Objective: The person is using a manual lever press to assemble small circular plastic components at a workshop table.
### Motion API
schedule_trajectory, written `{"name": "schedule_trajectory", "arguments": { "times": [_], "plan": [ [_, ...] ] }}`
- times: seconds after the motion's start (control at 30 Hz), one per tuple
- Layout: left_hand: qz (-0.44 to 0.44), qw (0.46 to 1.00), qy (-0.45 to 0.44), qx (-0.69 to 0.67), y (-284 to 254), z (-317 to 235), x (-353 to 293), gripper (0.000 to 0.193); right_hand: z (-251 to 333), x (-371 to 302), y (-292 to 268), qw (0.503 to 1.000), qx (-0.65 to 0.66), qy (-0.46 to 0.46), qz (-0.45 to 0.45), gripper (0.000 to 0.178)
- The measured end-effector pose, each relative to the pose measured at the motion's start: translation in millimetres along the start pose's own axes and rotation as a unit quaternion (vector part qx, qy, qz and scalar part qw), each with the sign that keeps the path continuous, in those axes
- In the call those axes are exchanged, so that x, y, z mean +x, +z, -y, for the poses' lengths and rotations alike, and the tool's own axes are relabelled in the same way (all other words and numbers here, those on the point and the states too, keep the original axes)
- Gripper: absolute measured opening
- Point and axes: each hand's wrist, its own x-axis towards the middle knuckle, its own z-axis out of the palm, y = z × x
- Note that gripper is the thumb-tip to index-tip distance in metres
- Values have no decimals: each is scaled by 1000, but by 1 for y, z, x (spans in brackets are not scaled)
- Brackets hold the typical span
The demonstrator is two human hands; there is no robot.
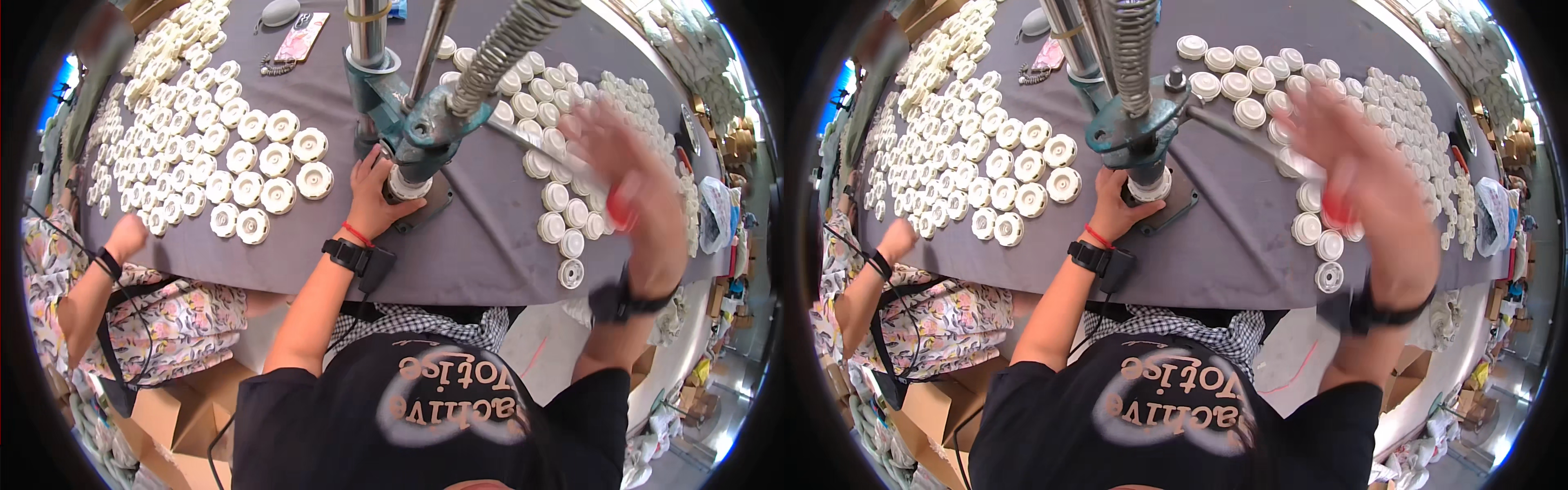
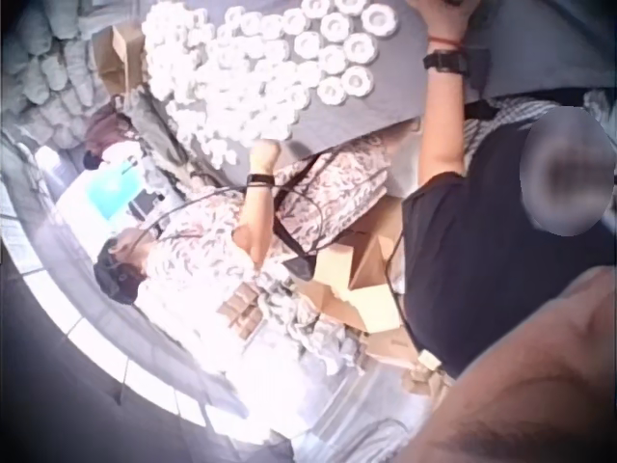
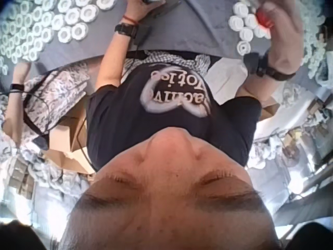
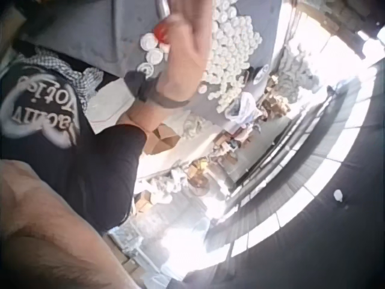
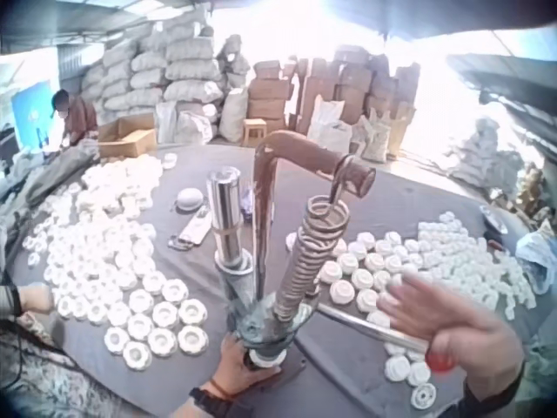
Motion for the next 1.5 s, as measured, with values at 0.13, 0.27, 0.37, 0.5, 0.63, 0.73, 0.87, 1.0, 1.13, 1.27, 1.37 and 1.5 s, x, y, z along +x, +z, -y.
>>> {"name": "schedule_trajectory", "arguments": {
  "times": [0.13,0.27,0.37,0.5,0.63,0.73,0.87,1.0,1.13,1.27,1.37,1.5],
  "plan": [
    [38,998,53,8,6,-8,12,81,-138,-55,14,931,-294,163,-142,70],
    [-12,1000,18,13,5,-3,8,117,-209,-19,26,797,-556,-6,-236,67],
    [-43,997,46,41,12,-1,7,127,-210,-5,12,805,-558,-18,-202,59],
    [1,1000,-13,-2,14,1,6,123,-213,-13,4,840,-522,-2,-146,36],
    [-21,986,-80,-143,2,-17,-4,124,-172,-30,14,870,-480,-10,-111,31],
    [-10,979,-91,-185,5,-11,-25,129,-169,-62,22,901,-427,45,-67,35],
    [-12,999,7,-48,14,-24,-47,138,-167,-85,26,901,-359,242,-9,43],
    [-5,999,21,-28,20,-33,-38,139,-259,-57,42,813,-542,42,-209,51],
    [-8,1000,15,-14,19,-26,-38,130,-254,-46,51,811,-551,1,-196,48],
    [-4,1000,-8,25,9,-29,-42,105,-191,-75,65,914,-325,-13,-241,35],
    [-10,998,-51,23,9,-44,-30,83,-135,-104,57,900,-303,-160,-268,21],
    [42,988,-4,146,-13,-61,-16,68,-58,-60,45,886,-165,-379,-209,15]
  ]
}}
